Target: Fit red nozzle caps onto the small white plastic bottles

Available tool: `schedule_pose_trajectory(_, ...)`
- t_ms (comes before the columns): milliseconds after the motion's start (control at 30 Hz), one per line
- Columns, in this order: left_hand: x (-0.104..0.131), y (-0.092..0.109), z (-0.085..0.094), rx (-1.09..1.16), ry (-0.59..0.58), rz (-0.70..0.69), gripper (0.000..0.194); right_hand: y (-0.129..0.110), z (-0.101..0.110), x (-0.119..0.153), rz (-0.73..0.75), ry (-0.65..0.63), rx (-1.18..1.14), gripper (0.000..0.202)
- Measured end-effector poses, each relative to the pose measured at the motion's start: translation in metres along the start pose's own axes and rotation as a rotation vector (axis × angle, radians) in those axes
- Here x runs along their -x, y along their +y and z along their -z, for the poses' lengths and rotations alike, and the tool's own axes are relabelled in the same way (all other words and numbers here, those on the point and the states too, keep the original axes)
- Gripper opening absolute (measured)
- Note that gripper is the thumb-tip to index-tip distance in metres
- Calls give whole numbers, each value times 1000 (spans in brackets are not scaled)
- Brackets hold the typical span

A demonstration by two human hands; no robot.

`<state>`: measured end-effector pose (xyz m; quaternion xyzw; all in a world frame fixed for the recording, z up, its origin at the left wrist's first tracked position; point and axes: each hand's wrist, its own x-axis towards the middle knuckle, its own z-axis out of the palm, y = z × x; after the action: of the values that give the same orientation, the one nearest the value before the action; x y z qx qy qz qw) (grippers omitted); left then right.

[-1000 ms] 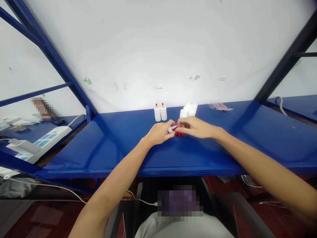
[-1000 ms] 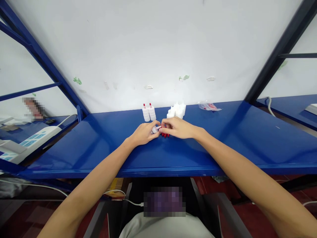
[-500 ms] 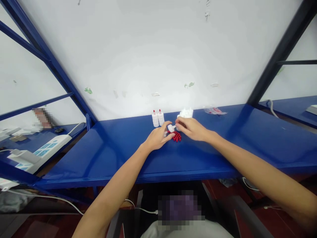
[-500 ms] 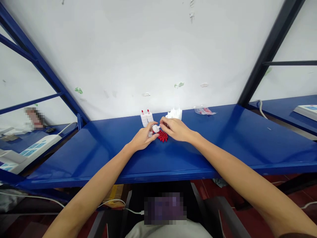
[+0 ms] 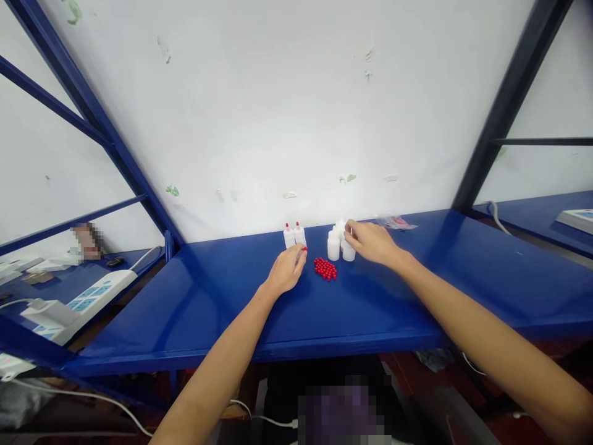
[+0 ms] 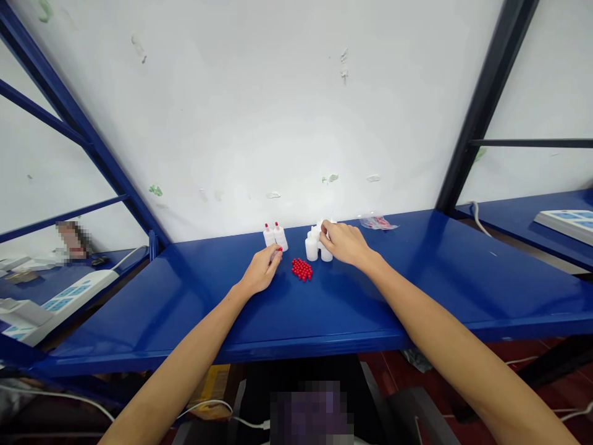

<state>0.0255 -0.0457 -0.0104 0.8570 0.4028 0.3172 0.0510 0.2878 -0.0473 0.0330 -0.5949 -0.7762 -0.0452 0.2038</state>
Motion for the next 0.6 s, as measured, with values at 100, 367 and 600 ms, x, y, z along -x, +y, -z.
schedule_pose_trajectory(100, 1, 0, 1, -12, -5, -10, 29, -1, 2, 1, 26, 60, -57, 25)
schedule_pose_trajectory(367, 3, -2, -1, -52, -15, 32, 32, 6, 2, -2, -54, 46, 4, 24)
schedule_pose_trajectory(600, 4, 0, 1, -56, -40, 32, 26, 7, 1, -2, -69, 18, 9, 24)
